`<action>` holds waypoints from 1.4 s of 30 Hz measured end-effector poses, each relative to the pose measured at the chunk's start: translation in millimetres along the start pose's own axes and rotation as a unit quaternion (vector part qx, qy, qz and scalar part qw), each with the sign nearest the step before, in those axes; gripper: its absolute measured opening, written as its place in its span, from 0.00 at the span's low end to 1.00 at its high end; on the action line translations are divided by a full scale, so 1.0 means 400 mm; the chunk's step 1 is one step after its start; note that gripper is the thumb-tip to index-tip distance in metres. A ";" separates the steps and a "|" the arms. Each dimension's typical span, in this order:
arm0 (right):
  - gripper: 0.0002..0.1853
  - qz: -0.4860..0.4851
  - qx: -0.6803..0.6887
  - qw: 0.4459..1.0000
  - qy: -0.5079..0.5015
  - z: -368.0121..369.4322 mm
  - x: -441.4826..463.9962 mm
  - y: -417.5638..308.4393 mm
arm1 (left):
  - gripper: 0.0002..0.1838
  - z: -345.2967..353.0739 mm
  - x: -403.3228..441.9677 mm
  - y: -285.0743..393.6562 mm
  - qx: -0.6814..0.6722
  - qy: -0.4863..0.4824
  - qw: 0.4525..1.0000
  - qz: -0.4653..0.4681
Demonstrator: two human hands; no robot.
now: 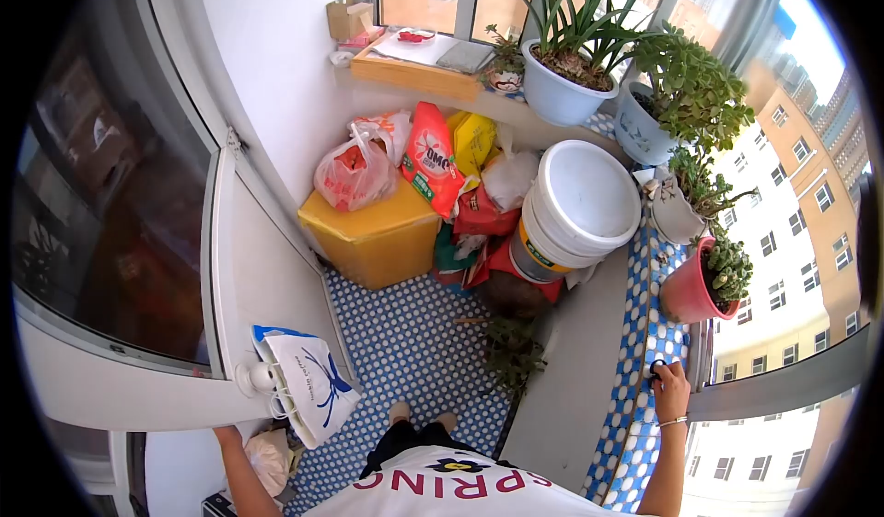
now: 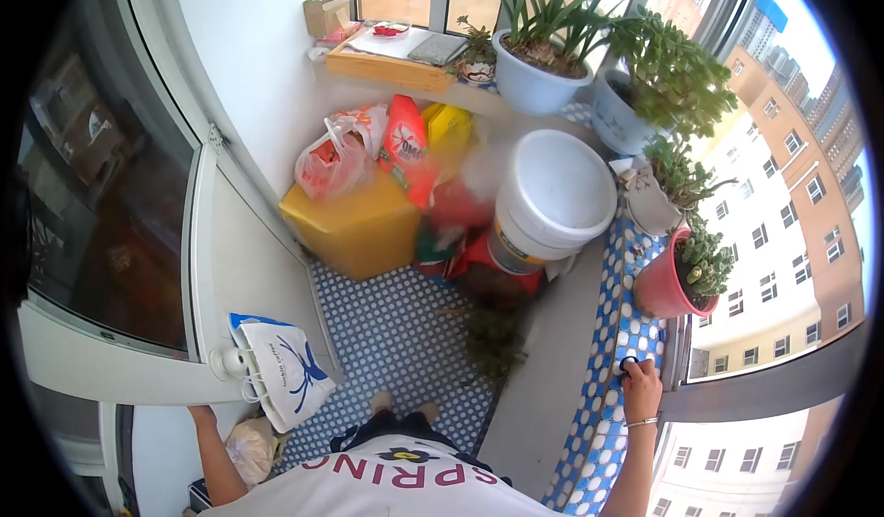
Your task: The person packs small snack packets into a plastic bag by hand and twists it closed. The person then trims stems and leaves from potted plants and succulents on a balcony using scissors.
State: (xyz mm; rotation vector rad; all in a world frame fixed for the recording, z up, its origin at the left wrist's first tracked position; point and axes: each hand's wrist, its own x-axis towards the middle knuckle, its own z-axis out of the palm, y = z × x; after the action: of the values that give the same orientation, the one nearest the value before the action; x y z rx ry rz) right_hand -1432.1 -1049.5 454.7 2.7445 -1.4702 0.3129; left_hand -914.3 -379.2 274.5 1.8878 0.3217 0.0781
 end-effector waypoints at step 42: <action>0.14 0.309 0.072 0.907 0.276 -0.396 0.101 -0.158 | 0.15 1.693 -0.919 1.267 -0.196 -0.750 0.336 0.535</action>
State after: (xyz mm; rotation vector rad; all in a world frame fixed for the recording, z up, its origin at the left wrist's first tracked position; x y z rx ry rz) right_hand -1385.1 -1030.7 622.3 1.9078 -2.1067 1.1284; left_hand -1031.3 -1248.6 559.1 0.6374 -2.0467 -0.6433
